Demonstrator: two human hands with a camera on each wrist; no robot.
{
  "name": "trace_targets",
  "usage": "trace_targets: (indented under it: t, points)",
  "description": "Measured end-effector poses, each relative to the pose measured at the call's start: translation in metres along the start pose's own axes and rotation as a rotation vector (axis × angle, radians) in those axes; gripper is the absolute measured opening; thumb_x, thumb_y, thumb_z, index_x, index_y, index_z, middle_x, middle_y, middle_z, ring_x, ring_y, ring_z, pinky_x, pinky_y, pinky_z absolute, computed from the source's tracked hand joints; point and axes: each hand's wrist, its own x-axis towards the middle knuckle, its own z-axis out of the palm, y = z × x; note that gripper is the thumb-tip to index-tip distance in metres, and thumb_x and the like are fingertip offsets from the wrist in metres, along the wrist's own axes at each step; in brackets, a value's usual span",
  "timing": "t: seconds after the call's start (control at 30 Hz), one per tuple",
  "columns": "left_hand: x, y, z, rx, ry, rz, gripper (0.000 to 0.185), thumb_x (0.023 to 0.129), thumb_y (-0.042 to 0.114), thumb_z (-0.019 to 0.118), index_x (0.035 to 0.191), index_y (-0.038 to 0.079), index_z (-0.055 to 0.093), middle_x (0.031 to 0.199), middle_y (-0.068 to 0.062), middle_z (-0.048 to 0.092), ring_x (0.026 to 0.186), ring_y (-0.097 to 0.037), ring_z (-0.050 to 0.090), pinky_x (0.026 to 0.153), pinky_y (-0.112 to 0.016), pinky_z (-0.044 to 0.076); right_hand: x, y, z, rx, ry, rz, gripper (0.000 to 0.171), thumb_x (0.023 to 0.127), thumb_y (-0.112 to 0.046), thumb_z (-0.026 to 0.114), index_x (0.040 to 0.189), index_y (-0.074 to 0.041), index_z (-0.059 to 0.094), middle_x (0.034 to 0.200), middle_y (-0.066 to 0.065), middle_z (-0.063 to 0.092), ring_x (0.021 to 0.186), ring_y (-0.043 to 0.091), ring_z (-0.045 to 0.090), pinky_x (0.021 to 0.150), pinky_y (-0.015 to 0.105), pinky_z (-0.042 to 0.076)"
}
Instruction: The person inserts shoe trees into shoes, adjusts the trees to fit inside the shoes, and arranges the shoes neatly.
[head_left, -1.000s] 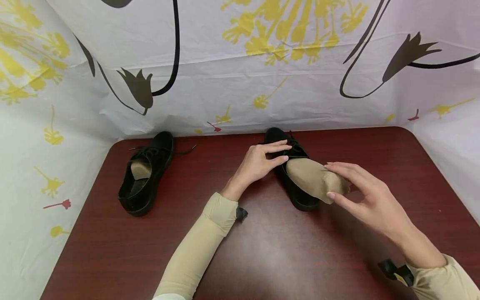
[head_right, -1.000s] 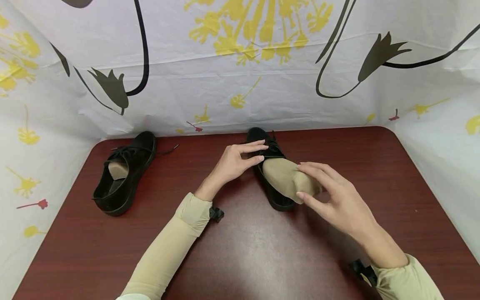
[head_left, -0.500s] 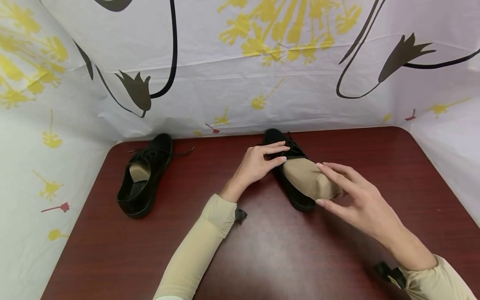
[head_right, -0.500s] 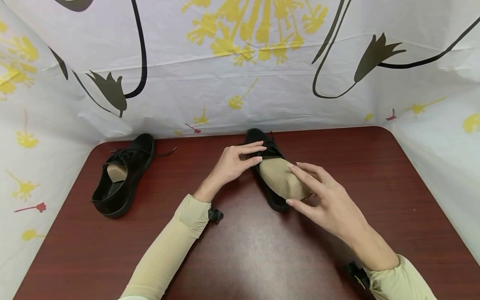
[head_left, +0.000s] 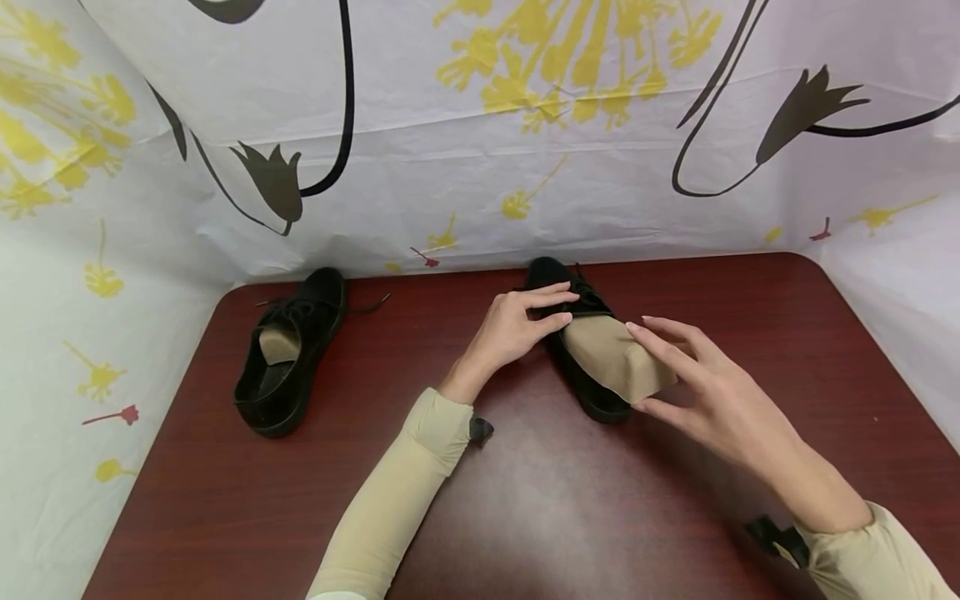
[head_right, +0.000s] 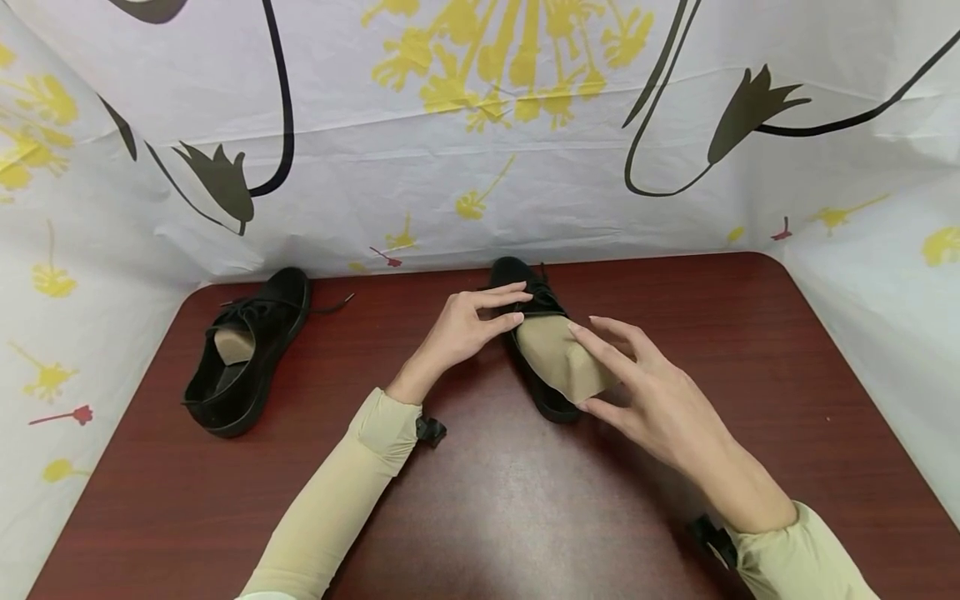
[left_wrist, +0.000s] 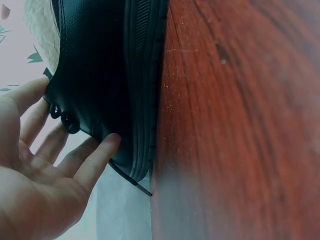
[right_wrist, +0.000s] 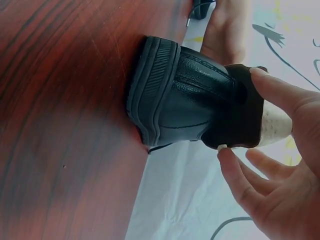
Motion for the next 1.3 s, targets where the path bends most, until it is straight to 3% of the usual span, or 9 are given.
trace_targets:
  t: [0.2, 0.37, 0.63, 0.73, 0.83, 1.0, 1.13, 1.23, 1.3]
  points:
    - [0.001, 0.0, -0.002, -0.005, 0.0, 0.002, 0.033, 0.095, 0.031, 0.068, 0.129, 0.028, 0.069, 0.141, 0.019, 0.054, 0.04, -0.015, 0.022, 0.046, -0.025, 0.027, 0.004, 0.0, 0.003, -0.029, 0.067, -0.027, 0.073, 0.093, -0.067, 0.048, 0.145, -0.016, 0.054, 0.145, 0.008, 0.05, 0.105, 0.014, 0.06, 0.071, 0.025, 0.047]
    - [0.003, 0.0, -0.004, -0.021, -0.006, -0.002, 0.033, 0.096, 0.032, 0.068, 0.129, 0.028, 0.069, 0.141, 0.019, 0.054, 0.039, -0.016, 0.022, 0.046, -0.026, 0.027, 0.005, 0.003, 0.008, -0.009, 0.138, -0.067, 0.071, 0.092, -0.066, 0.052, 0.14, -0.013, 0.06, 0.14, 0.009, 0.055, 0.113, 0.015, 0.059, 0.08, 0.015, 0.041]
    - [0.002, 0.0, -0.008, -0.019, -0.003, -0.002, 0.033, 0.096, 0.03, 0.068, 0.128, 0.027, 0.069, 0.141, 0.018, 0.054, 0.039, -0.017, 0.028, 0.048, -0.026, 0.029, 0.015, 0.005, 0.015, 0.005, 0.126, -0.05, 0.068, 0.092, -0.064, 0.054, 0.141, -0.016, 0.059, 0.138, 0.009, 0.056, 0.112, 0.018, 0.059, 0.086, 0.013, 0.039]
    - [0.002, 0.002, -0.009, -0.012, -0.005, 0.006, 0.033, 0.095, 0.029, 0.069, 0.128, 0.025, 0.069, 0.142, 0.015, 0.055, 0.04, -0.018, 0.037, 0.052, -0.026, 0.031, 0.017, 0.005, 0.014, -0.002, 0.09, -0.024, 0.069, 0.085, -0.052, 0.073, 0.143, -0.018, 0.056, 0.141, 0.008, 0.054, 0.113, 0.018, 0.059, 0.086, 0.014, 0.039]
    - [0.003, 0.003, -0.009, -0.01, -0.005, 0.009, 0.033, 0.095, 0.028, 0.069, 0.128, 0.024, 0.07, 0.142, 0.012, 0.055, 0.044, -0.02, 0.044, 0.054, -0.026, 0.032, 0.017, 0.005, 0.011, 0.0, 0.047, 0.008, 0.08, 0.075, -0.029, 0.087, 0.146, -0.02, 0.053, 0.146, 0.005, 0.049, 0.115, 0.018, 0.058, 0.089, 0.014, 0.039]
    - [0.003, 0.004, -0.009, -0.009, 0.014, 0.013, 0.032, 0.095, 0.027, 0.07, 0.127, 0.024, 0.071, 0.141, 0.01, 0.057, 0.061, -0.02, 0.055, 0.058, -0.024, 0.034, 0.019, 0.004, 0.01, 0.003, 0.04, 0.013, 0.088, 0.068, -0.015, 0.091, 0.147, -0.021, 0.052, 0.149, 0.003, 0.046, 0.114, 0.017, 0.058, 0.086, 0.014, 0.039]
    - [0.002, 0.003, -0.007, 0.004, 0.024, 0.014, 0.032, 0.094, 0.028, 0.071, 0.126, 0.025, 0.071, 0.139, 0.011, 0.058, 0.095, -0.013, 0.065, 0.066, -0.023, 0.043, 0.019, 0.004, 0.012, 0.006, 0.051, 0.006, 0.089, 0.066, -0.013, 0.091, 0.146, -0.021, 0.053, 0.148, 0.005, 0.046, 0.111, 0.016, 0.058, 0.078, 0.014, 0.043]
    - [0.001, 0.001, -0.003, 0.009, 0.019, 0.016, 0.032, 0.094, 0.028, 0.07, 0.126, 0.025, 0.071, 0.139, 0.01, 0.058, 0.125, -0.009, 0.055, 0.084, -0.026, 0.051, 0.018, 0.007, 0.016, 0.016, 0.044, 0.017, 0.088, 0.066, -0.013, 0.091, 0.146, -0.02, 0.054, 0.148, 0.006, 0.046, 0.114, 0.016, 0.057, 0.08, 0.012, 0.043]
    - [0.001, 0.001, -0.002, 0.012, 0.018, 0.018, 0.032, 0.094, 0.029, 0.07, 0.126, 0.026, 0.071, 0.139, 0.01, 0.058, 0.127, -0.008, 0.054, 0.088, -0.028, 0.051, 0.018, 0.009, 0.018, 0.025, 0.039, 0.024, 0.087, 0.067, -0.012, 0.091, 0.145, -0.02, 0.054, 0.148, 0.006, 0.046, 0.117, 0.017, 0.055, 0.084, 0.01, 0.04]
